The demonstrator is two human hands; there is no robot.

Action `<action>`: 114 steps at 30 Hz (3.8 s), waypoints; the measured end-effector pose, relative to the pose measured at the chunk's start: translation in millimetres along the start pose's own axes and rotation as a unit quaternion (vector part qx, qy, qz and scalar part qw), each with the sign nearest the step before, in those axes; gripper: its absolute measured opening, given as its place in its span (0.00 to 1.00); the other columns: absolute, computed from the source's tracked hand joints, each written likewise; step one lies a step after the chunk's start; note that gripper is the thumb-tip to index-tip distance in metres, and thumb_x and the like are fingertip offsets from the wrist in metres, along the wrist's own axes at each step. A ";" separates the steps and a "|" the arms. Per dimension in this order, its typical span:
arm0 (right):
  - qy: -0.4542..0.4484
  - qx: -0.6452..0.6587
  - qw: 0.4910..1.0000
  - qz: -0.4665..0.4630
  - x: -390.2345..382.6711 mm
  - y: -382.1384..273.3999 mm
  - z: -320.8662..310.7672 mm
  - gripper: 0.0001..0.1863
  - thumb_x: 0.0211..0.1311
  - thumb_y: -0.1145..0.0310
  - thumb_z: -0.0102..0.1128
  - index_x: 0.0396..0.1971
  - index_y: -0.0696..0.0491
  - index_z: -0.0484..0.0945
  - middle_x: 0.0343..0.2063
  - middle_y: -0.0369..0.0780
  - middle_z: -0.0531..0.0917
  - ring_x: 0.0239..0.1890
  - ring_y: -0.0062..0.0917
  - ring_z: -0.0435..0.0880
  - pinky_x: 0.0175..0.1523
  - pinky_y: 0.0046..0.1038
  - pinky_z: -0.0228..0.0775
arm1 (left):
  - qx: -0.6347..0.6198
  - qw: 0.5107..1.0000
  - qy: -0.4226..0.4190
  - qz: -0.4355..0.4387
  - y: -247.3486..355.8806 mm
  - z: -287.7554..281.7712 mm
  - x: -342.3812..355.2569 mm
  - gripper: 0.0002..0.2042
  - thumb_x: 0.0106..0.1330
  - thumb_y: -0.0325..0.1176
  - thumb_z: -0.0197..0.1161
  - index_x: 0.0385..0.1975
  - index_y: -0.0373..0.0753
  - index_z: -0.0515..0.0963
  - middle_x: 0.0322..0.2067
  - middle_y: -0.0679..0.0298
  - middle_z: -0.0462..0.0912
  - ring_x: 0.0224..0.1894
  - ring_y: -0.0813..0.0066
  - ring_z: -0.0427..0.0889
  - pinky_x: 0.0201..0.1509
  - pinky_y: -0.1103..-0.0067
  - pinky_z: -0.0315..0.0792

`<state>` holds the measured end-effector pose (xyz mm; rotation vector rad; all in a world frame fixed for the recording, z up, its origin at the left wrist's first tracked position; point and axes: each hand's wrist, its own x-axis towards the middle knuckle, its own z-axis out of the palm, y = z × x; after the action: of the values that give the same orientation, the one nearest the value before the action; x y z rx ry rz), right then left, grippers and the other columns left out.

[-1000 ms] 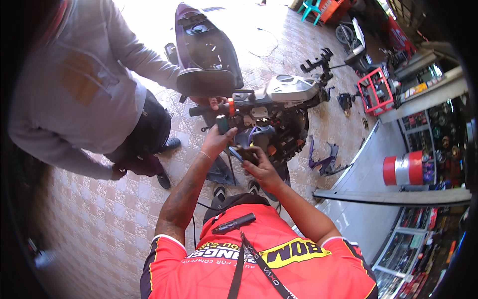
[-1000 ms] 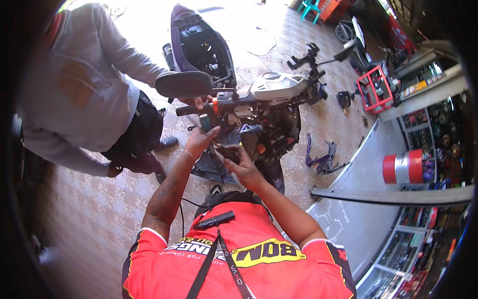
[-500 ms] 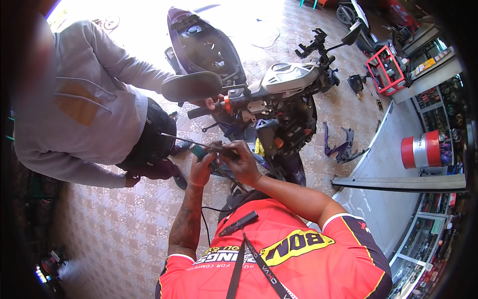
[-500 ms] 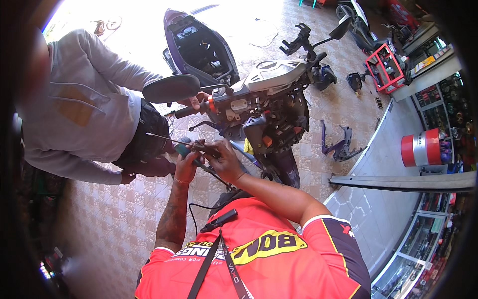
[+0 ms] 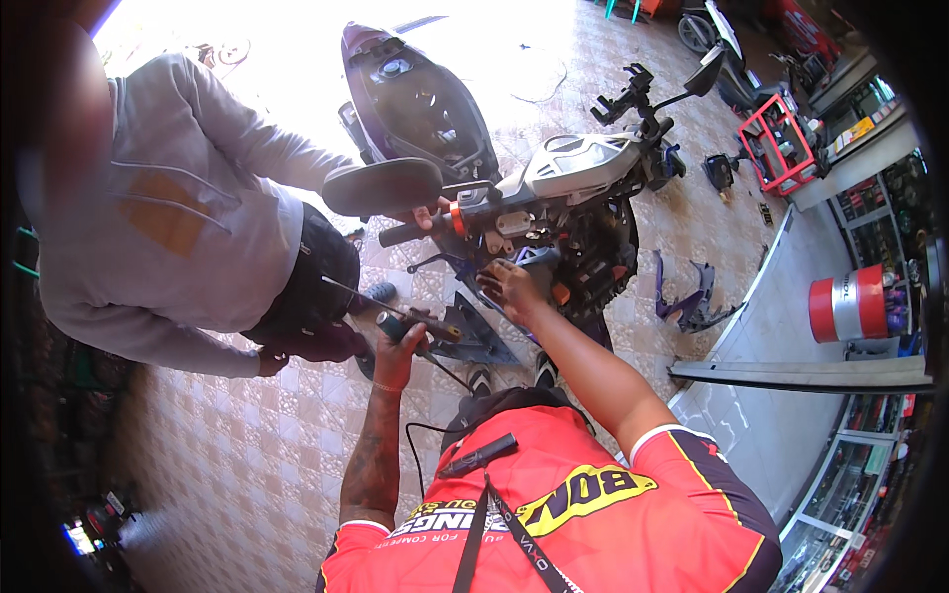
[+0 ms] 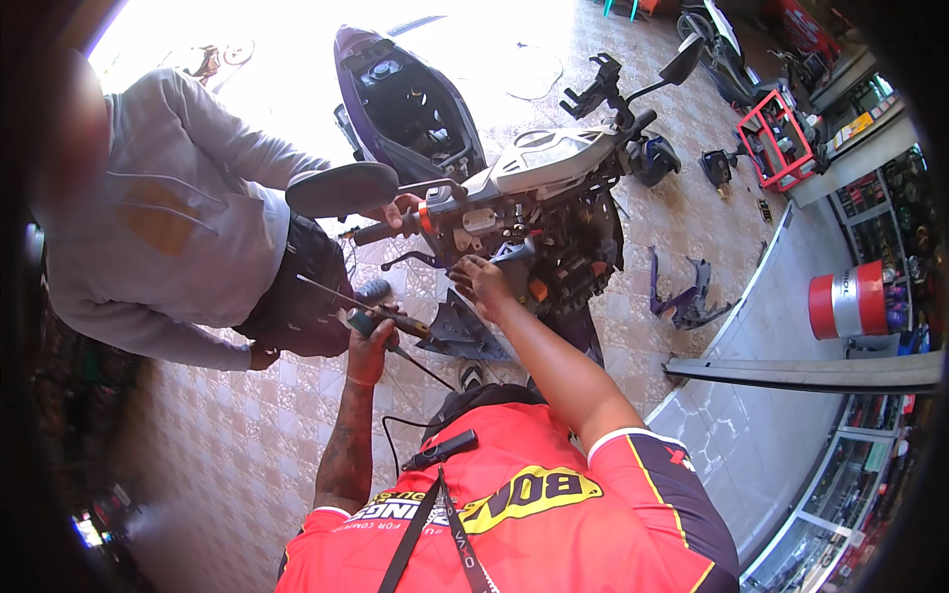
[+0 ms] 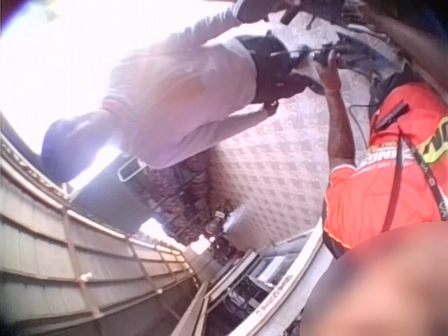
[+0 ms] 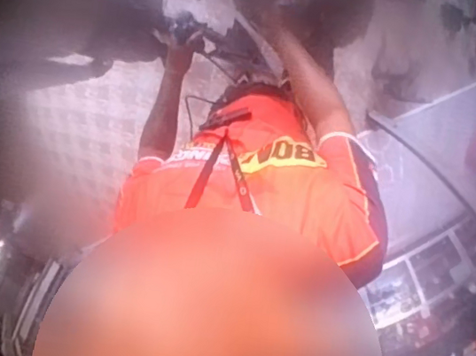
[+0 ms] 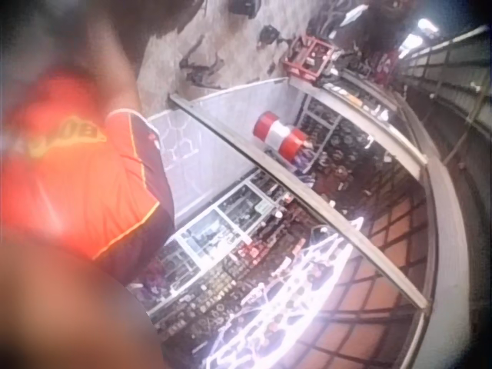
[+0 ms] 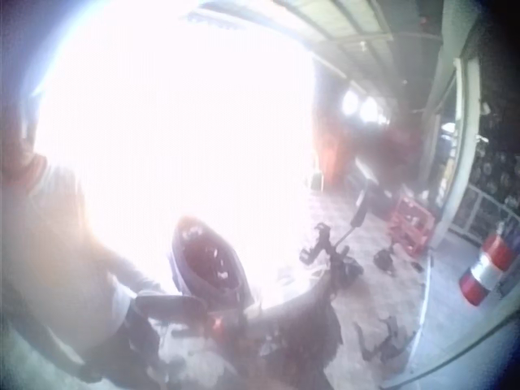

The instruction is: The person works on a motorcycle's handlebar area, using a screwdriver to adjust components near the left handlebar grip and mirror. Another person assists by holding the handlebar steady. The person switches between tools and continues tightening or adjusting parts on the motorcycle.

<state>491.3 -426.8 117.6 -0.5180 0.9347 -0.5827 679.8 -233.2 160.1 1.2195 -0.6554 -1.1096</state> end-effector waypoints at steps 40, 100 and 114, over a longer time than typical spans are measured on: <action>-0.136 0.091 0.982 -0.094 68.7 -5.4 10.3 0.14 0.71 0.58 0.64 0.52 0.46 0.79 0.44 0.31 0.86 0.44 0.19 0.86 0.40 0.23 0.76 | -0.015 0.998 0.036 -0.047 -13.0 -4.2 -20.2 0.14 0.71 0.30 0.65 0.52 0.30 0.80 0.29 0.69 0.80 0.29 0.83 0.76 0.35 0.84 0.67; -0.016 0.068 0.985 -0.156 27.2 -63.0 -54.9 0.10 0.68 0.77 0.58 0.47 0.50 0.74 0.44 0.40 0.82 0.44 0.29 0.85 0.49 0.33 0.82 | -0.057 0.994 0.043 -0.084 -28.4 -3.7 -35.9 0.15 0.71 0.29 0.64 0.53 0.29 0.78 0.29 0.69 0.78 0.30 0.83 0.75 0.36 0.82 0.68; -0.083 0.153 0.982 0.067 43.9 -12.9 5.0 0.14 0.78 0.61 0.51 0.57 0.50 0.74 0.49 0.41 0.83 0.49 0.32 0.85 0.55 0.38 0.81 | -0.026 0.994 0.052 -0.092 -20.8 -6.3 -33.7 0.15 0.70 0.31 0.64 0.53 0.30 0.79 0.29 0.69 0.79 0.30 0.83 0.77 0.36 0.83 0.68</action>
<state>512.9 -464.6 102.6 -0.2204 0.6991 -0.5405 666.6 -198.9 143.8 1.3030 -0.4395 -1.1981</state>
